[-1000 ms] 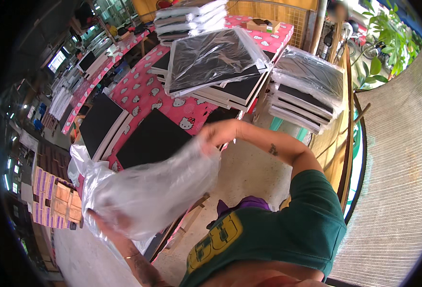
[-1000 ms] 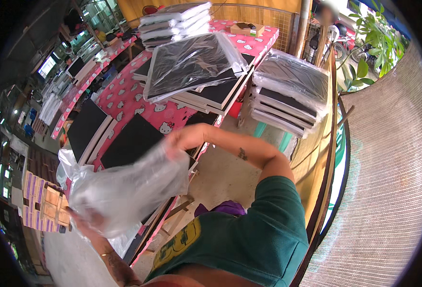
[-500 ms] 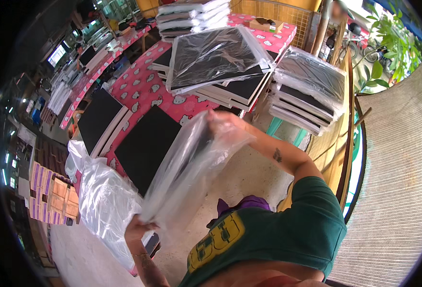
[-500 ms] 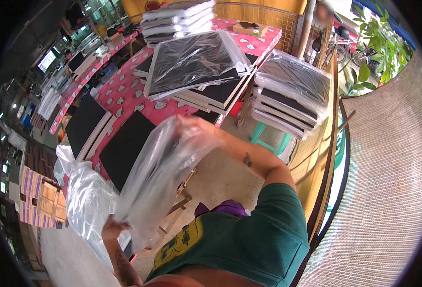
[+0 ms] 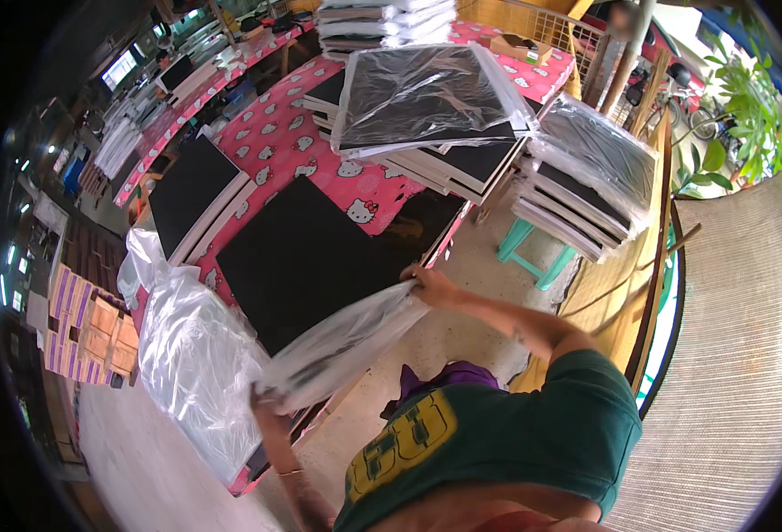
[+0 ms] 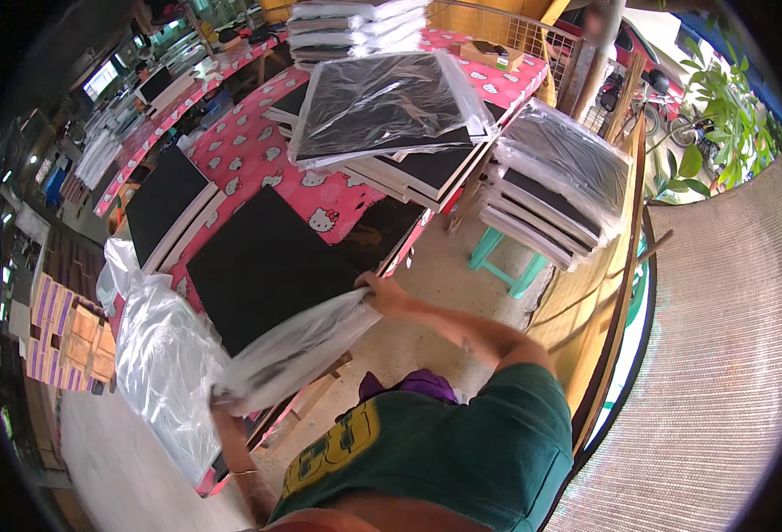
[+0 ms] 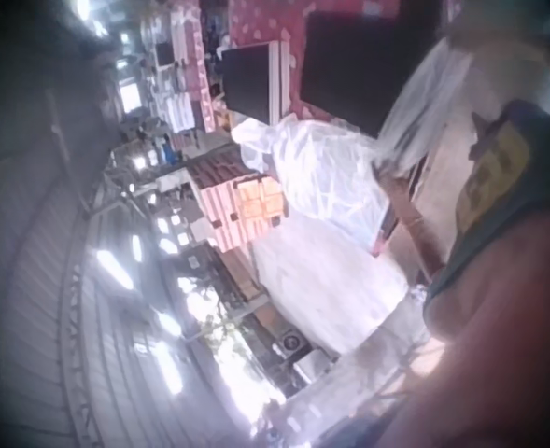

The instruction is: The person packages sheets of paper by placing each sheet into a plastic bag, folding the bag over the paper, and stacking the completed items.

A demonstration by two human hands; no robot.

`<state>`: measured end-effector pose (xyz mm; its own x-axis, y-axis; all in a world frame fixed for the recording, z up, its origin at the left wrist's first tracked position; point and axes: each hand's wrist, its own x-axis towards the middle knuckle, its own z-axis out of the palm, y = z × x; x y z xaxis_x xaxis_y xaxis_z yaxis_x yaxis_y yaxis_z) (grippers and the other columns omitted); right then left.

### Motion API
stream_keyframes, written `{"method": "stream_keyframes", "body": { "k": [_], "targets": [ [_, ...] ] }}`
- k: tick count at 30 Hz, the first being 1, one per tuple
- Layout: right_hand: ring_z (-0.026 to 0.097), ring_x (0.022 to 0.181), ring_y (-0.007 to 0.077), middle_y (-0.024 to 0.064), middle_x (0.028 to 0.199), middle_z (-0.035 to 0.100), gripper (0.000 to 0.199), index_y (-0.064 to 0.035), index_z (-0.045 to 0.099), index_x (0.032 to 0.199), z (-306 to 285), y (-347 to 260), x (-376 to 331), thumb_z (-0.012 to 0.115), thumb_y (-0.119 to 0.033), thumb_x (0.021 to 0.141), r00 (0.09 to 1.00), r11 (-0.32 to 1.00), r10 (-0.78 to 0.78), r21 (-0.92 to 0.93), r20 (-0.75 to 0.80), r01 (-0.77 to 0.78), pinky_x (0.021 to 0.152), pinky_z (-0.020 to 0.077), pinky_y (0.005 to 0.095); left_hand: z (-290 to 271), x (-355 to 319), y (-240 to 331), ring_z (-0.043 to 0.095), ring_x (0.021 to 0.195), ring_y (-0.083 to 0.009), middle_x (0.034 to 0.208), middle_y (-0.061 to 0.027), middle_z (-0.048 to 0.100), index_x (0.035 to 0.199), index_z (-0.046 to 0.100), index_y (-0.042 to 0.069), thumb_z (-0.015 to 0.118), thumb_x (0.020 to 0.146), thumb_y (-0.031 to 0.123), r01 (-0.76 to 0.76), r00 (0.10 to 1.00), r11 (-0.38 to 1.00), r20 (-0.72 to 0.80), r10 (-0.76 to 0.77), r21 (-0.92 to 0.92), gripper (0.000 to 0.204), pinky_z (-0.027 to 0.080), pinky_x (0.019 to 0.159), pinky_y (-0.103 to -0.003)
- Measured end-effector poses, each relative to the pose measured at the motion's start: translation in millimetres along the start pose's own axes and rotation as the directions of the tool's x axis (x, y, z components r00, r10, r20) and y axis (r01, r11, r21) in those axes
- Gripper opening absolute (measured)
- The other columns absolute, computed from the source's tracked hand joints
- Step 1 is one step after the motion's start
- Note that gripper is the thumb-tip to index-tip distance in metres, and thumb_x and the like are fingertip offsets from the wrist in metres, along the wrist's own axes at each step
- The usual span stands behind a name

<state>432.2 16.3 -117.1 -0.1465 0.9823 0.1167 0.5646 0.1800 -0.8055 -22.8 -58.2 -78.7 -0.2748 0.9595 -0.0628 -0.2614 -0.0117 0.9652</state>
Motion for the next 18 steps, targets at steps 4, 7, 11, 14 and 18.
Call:
{"method": "stream_keyframes", "body": {
  "k": [4, 7, 11, 14, 18],
  "targets": [
    [0.064, 0.065, 0.0304, 0.0208, 0.080, 0.063, 0.059, -0.0109, 0.039, 0.134, 36.9, -1.6, 0.4, 0.049, -0.003, 0.077, 0.930, 0.928, 0.358, 0.142, -0.084, -0.344, 0.067, 0.0509, 0.0386, 8.3, -26.2, -51.7, 0.045, 0.043, -0.0123, 0.071, -0.0118, 0.060, 0.122, 0.044, 0.000, 0.040, 0.082, 0.005, 0.216, 0.971, 0.802, -0.206, -0.118, 0.557, 0.040, 0.039, 0.036, -0.027],
    [0.065, 0.070, 0.0302, 0.0226, 0.078, 0.063, 0.062, -0.0128, 0.038, 0.135, 30.3, -7.5, -7.1, 0.044, 0.000, 0.075, 0.880, 0.918, 0.384, 0.010, -0.279, -0.397, 0.069, 0.0501, 0.0407, 23.0, -42.9, -56.0, 0.051, 0.045, -0.0173, 0.074, -0.0145, 0.061, 0.129, 0.039, -0.002, 0.041, 0.082, 0.007, 0.176, 0.984, 0.768, -0.096, -0.149, 0.615, 0.048, 0.042, 0.040, -0.030],
    [0.063, 0.076, 0.0363, 0.0245, 0.084, 0.062, 0.063, -0.0100, 0.038, 0.134, 25.1, -27.2, -25.2, 0.044, 0.000, 0.072, 0.925, 0.937, 0.348, 0.043, -0.149, -0.346, 0.070, 0.0480, 0.0440, 36.8, -53.4, -33.3, 0.058, 0.053, -0.0264, 0.078, -0.0203, 0.062, 0.134, 0.032, -0.004, 0.043, 0.081, 0.007, 0.107, 0.992, 0.627, -0.040, -0.120, 0.772, 0.055, 0.046, 0.049, -0.034],
    [0.064, 0.072, 0.0296, 0.0206, 0.085, 0.064, 0.064, -0.0131, 0.046, 0.129, 34.0, -40.6, -27.0, 0.044, 0.005, 0.068, 0.918, 0.970, 0.211, -0.040, -0.336, -0.238, 0.069, 0.0483, 0.0405, 31.0, -66.4, -35.1, 0.056, 0.054, -0.0294, 0.075, -0.0224, 0.059, 0.128, 0.041, -0.005, 0.046, 0.077, 0.001, -0.212, 0.964, 0.393, 0.126, 0.233, 0.895, 0.051, 0.044, 0.051, -0.036],
    [0.059, 0.060, 0.0225, 0.0139, 0.078, 0.062, 0.046, -0.0101, 0.053, 0.113, 14.3, -38.4, -20.3, 0.049, 0.004, 0.069, 0.903, 0.959, 0.256, 0.209, -0.345, -0.191, 0.058, 0.0468, 0.0323, 27.8, -53.8, -2.9, 0.052, 0.050, -0.0199, 0.082, -0.0141, 0.061, 0.118, 0.052, -0.001, 0.047, 0.075, -0.004, -0.089, 0.989, 0.772, -0.034, 0.142, 0.629, 0.043, 0.044, 0.048, -0.032]
  ]
}}
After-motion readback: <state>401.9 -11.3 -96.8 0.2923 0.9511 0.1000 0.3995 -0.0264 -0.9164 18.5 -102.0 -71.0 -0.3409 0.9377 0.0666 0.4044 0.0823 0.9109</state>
